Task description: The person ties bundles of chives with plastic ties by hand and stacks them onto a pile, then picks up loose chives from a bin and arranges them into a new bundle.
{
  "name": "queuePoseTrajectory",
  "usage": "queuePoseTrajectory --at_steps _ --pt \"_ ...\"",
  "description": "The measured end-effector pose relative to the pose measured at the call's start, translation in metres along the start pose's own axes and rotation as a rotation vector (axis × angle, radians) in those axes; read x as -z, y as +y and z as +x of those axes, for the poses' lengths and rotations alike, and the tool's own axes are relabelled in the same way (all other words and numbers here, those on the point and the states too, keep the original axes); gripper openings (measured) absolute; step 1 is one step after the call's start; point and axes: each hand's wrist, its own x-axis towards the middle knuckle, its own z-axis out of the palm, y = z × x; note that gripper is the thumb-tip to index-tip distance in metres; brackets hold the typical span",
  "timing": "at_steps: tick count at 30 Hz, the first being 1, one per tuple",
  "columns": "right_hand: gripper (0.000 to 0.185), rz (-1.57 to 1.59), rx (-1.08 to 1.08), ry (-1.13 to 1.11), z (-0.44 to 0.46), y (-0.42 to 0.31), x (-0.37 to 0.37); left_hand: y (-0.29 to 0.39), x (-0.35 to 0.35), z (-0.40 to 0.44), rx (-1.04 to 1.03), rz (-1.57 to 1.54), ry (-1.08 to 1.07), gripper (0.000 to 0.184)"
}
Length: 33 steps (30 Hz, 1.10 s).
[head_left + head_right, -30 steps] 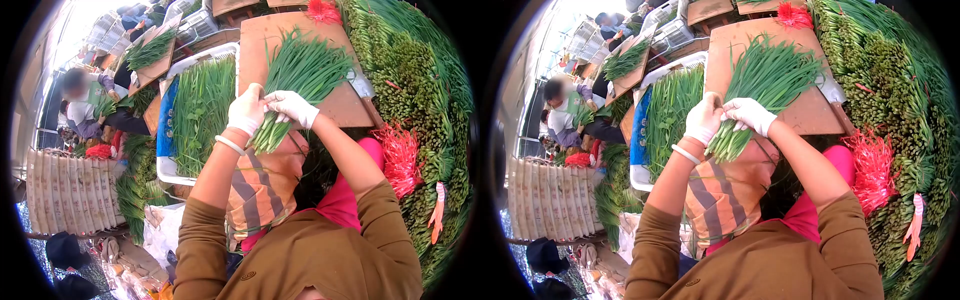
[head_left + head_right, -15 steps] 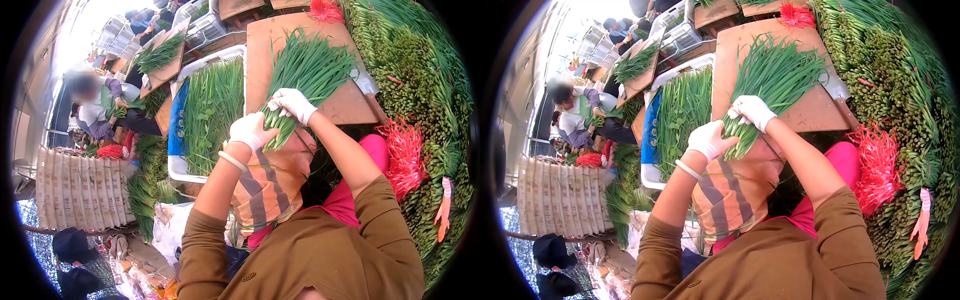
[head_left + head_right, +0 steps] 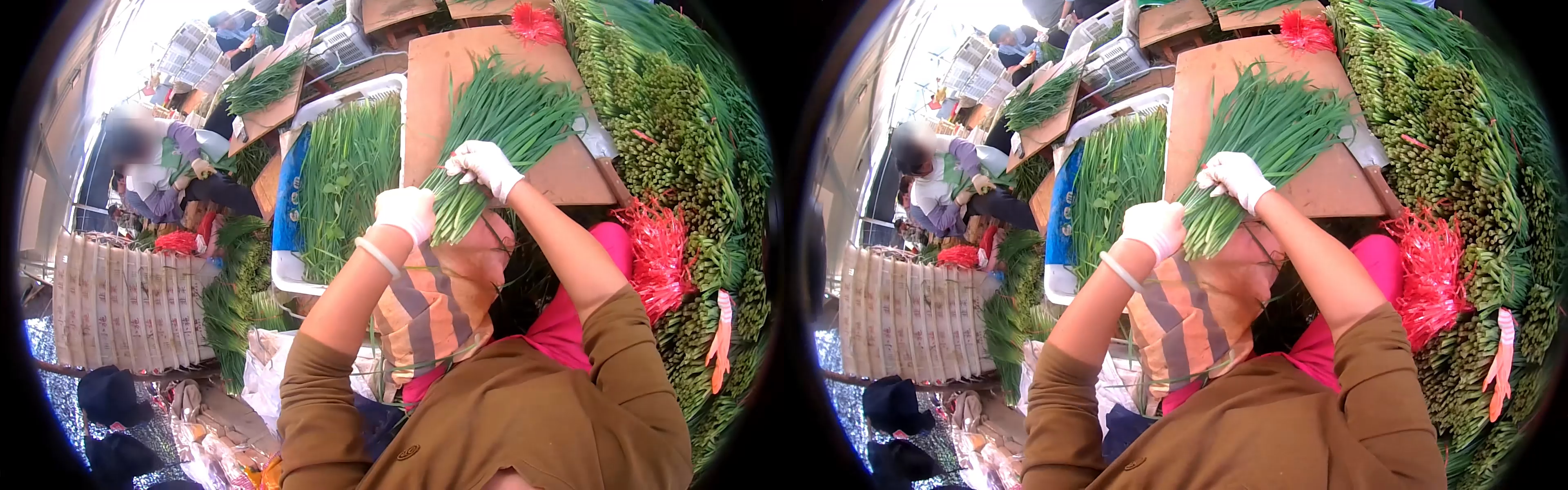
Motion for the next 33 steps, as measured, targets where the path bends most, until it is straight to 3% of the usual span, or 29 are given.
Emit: queuePoseTrajectory --at_steps 3,6,7,10,13,16,18,19,22,24,26,28,32,33 --pt "0.005 -0.021 -0.01 0.006 -0.001 -0.003 -0.004 -0.014 -0.012 -0.007 -0.014 -0.072 -0.012 0.025" --pt "0.005 -0.061 -0.01 -0.02 -0.004 -0.006 -0.003 -0.017 0.008 -0.016 -0.024 -0.126 0.276 0.034" --pt "0.004 -0.058 -0.02 -0.017 -0.005 -0.008 -0.003 -0.018 0.006 -0.011 -0.054 -0.242 0.376 0.056" --pt "0.003 -0.035 -0.022 -0.021 -0.008 -0.008 -0.005 0.009 0.004 0.002 0.008 -0.235 0.288 0.093" --pt "0.002 0.013 0.031 0.015 -0.016 -0.01 -0.009 0.036 -0.035 0.021 0.12 -0.191 0.313 0.119" --pt "0.001 0.008 0.047 0.028 -0.04 -0.011 -0.022 0.042 -0.042 0.034 0.203 -0.384 0.227 0.118" --pt "0.002 -0.045 0.132 0.011 -0.074 0.006 -0.03 0.039 -0.057 0.047 0.221 -0.273 0.222 0.113" --pt "0.003 -0.066 0.027 0.092 -0.095 0.005 -0.033 0.04 -0.052 0.042 0.22 -0.237 0.194 0.11" --pt "0.007 0.452 0.105 0.016 -0.107 0.06 -0.002 0.047 -0.041 0.029 0.214 -0.253 0.175 0.108" --pt "0.009 0.593 0.048 0.138 -0.108 0.074 0.001 0.05 -0.03 0.024 0.194 -0.283 0.192 0.109" --pt "0.009 0.675 0.03 0.269 -0.108 0.078 0.008 0.032 -0.008 0.023 0.041 -0.361 -0.037 0.113" --pt "0.009 0.685 0.022 0.399 -0.117 0.085 0.02 0.021 -0.001 0.033 -0.002 -0.416 -0.109 0.112" --pt "0.016 0.638 -0.08 0.404 -0.13 0.109 0.039 0.024 -0.02 0.075 0.002 -0.796 -0.102 0.101" --pt "0.016 0.654 -0.125 0.409 -0.128 0.111 0.043 0.025 -0.031 0.09 -0.055 -1.009 -0.12 0.09"
